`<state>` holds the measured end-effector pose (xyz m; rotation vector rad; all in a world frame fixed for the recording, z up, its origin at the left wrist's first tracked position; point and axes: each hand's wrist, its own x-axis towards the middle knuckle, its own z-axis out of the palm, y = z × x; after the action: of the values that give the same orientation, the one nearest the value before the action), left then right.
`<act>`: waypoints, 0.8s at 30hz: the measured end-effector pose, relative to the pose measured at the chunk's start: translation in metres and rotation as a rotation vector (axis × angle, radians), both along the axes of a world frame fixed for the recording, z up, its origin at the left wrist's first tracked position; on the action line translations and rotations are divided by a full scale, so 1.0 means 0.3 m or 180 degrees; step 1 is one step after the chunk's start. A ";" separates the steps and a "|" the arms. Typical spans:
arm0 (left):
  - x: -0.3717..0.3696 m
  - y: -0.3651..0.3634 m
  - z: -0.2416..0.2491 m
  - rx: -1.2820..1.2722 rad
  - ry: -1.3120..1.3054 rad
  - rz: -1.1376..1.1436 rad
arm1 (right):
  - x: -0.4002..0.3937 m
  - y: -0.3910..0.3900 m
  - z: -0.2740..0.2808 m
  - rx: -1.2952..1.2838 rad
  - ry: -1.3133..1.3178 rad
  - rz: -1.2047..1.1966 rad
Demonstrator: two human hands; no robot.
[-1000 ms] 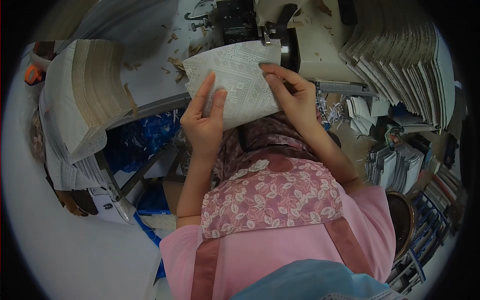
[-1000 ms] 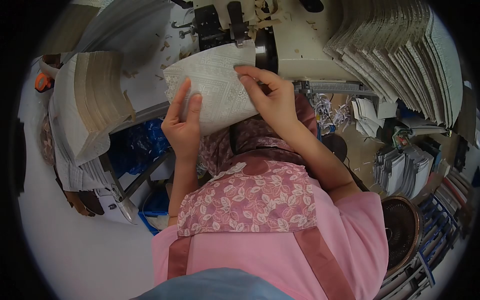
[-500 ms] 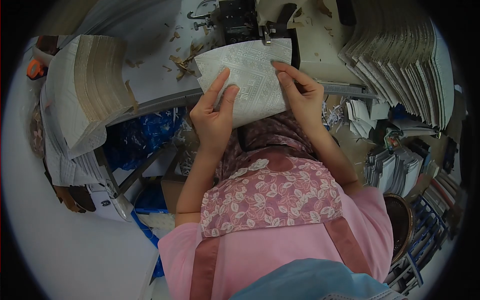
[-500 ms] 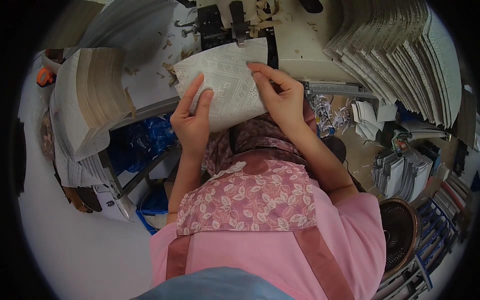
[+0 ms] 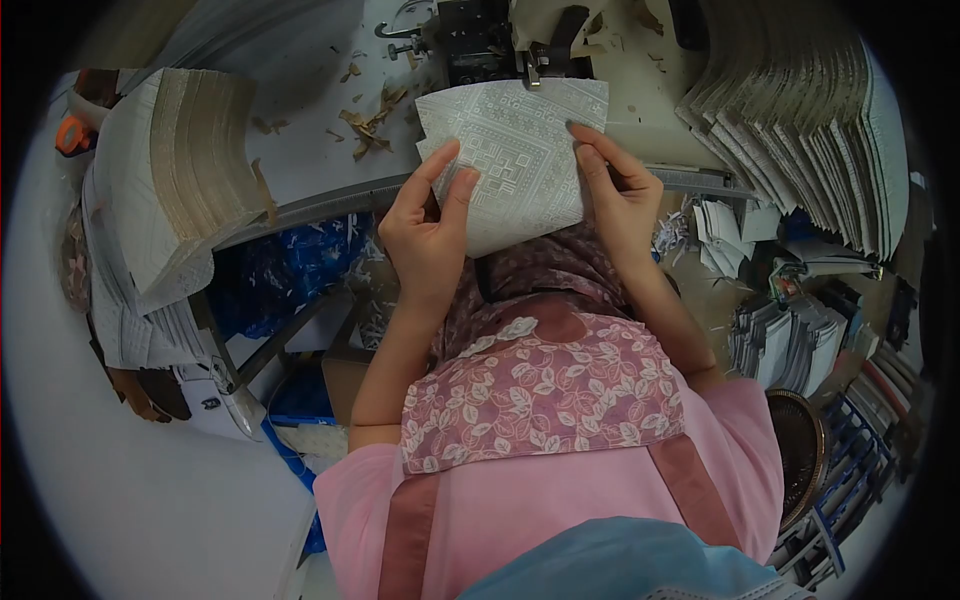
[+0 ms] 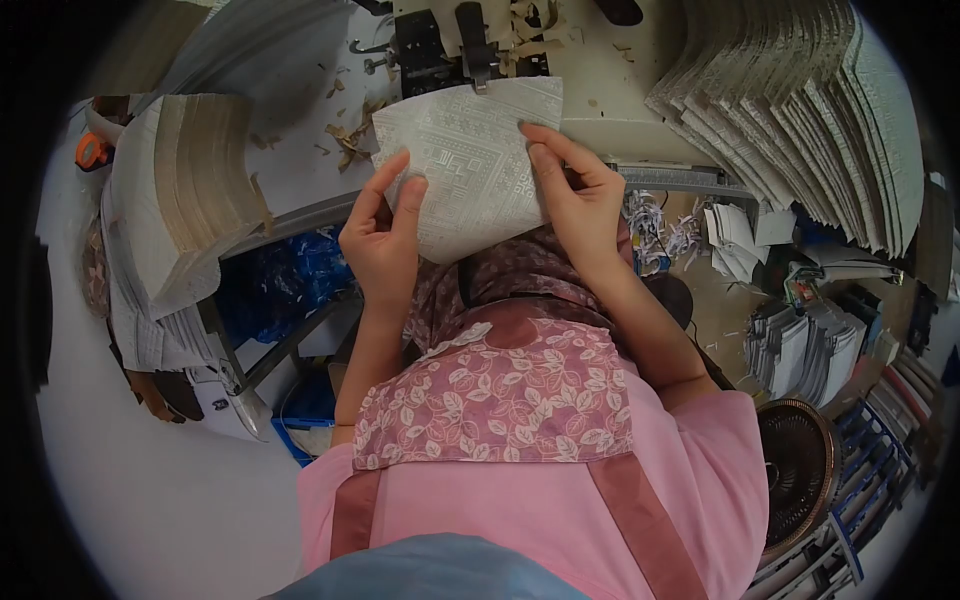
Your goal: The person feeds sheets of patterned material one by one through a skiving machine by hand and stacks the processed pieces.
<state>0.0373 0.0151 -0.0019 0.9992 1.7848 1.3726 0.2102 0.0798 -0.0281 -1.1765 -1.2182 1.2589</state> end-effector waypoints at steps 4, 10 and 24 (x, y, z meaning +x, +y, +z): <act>0.010 0.006 -0.028 0.0123 0.0083 -0.0083 | 0.024 0.003 0.013 -0.0064 -0.0075 -0.0050; 0.040 0.027 -0.031 0.0273 0.0118 -0.0222 | 0.060 0.005 0.015 -0.0081 -0.0067 -0.0185; 0.105 0.067 -0.024 0.0292 0.0274 -0.0540 | 0.157 -0.006 0.023 0.0005 -0.0313 -0.0514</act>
<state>0.0687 0.0351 -0.0092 1.2458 1.6682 1.3330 0.2573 0.0780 -0.0211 -1.3213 -1.1698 1.0907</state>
